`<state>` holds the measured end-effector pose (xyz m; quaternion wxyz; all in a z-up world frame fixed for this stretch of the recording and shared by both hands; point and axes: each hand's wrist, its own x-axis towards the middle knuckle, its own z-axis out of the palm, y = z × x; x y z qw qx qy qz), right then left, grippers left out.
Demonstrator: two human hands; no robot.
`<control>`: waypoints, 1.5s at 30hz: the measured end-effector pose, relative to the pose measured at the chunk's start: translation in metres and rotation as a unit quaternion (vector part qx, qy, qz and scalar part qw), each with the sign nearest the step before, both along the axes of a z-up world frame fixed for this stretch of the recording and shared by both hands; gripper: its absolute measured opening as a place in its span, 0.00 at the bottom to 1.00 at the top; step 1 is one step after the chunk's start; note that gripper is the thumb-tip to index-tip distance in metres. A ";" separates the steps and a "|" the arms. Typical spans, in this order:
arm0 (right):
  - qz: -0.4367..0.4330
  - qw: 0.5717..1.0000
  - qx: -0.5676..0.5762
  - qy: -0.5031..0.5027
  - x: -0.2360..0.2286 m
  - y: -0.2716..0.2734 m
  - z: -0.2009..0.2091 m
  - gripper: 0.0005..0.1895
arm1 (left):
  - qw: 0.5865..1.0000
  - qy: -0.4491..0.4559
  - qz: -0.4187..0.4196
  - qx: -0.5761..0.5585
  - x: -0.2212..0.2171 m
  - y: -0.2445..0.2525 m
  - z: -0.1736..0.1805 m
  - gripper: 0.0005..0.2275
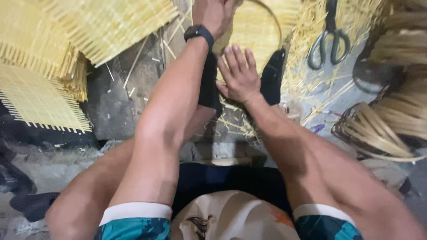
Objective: The person sits on the floor and weaves a circular bamboo mat by placing a bamboo frame over a flat woven sheet, then uses shears to trim the excess bamboo strips around the edge. The person repeats this process for multiple mats.
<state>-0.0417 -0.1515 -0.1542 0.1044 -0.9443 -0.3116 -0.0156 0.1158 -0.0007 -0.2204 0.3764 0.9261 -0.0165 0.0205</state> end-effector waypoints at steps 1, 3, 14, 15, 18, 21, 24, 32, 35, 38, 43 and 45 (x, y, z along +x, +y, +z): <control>0.002 1.000 0.004 -0.031 0.002 0.002 0.003 0.45 | 0.999 -0.038 0.005 -0.025 -0.001 0.001 0.011 0.13; -0.003 1.000 0.011 0.000 -0.003 0.008 0.014 0.43 | 0.999 0.022 -0.023 -0.031 -0.004 0.002 0.033 0.12; -0.075 0.966 0.246 -0.029 0.139 -0.038 0.030 0.10 | 0.994 -0.013 -0.099 0.037 0.004 0.002 0.060 0.10; -0.106 0.959 0.262 0.006 0.148 -0.037 0.025 0.07 | 0.995 -0.009 -0.096 0.023 0.008 0.003 0.058 0.10; -0.210 0.917 0.295 0.165 0.154 -0.041 0.004 0.05 | 0.990 0.126 -0.065 -0.016 0.016 0.001 0.041 0.13; -0.275 0.835 0.344 0.329 0.158 -0.049 -0.011 0.10 | 0.976 0.197 -0.054 -0.073 0.030 0.006 0.025 0.15; -0.258 0.790 0.417 0.369 0.157 -0.055 -0.016 0.15 | 0.963 0.249 -0.052 -0.089 0.035 0.016 0.016 0.21; -0.167 0.822 0.477 0.262 0.173 -0.009 -0.001 0.27 | 0.989 0.099 0.076 -0.073 0.006 0.008 0.043 0.16; -0.196 0.914 0.060 0.349 0.186 0.016 0.024 0.31 | 0.978 -0.071 0.179 0.079 -0.027 0.004 0.062 0.16; -0.179 0.928 0.047 0.323 0.188 0.025 0.056 0.27 | 0.956 0.111 0.260 0.075 -0.073 0.016 0.069 0.14; -0.221 0.917 0.041 0.329 0.189 0.028 0.069 0.35 | 0.941 0.163 0.255 -0.152 -0.085 0.033 0.033 0.14; -0.231 0.911 0.031 0.341 0.186 0.029 0.049 0.34 | 0.898 0.241 0.261 -0.260 -0.080 0.048 0.017 0.15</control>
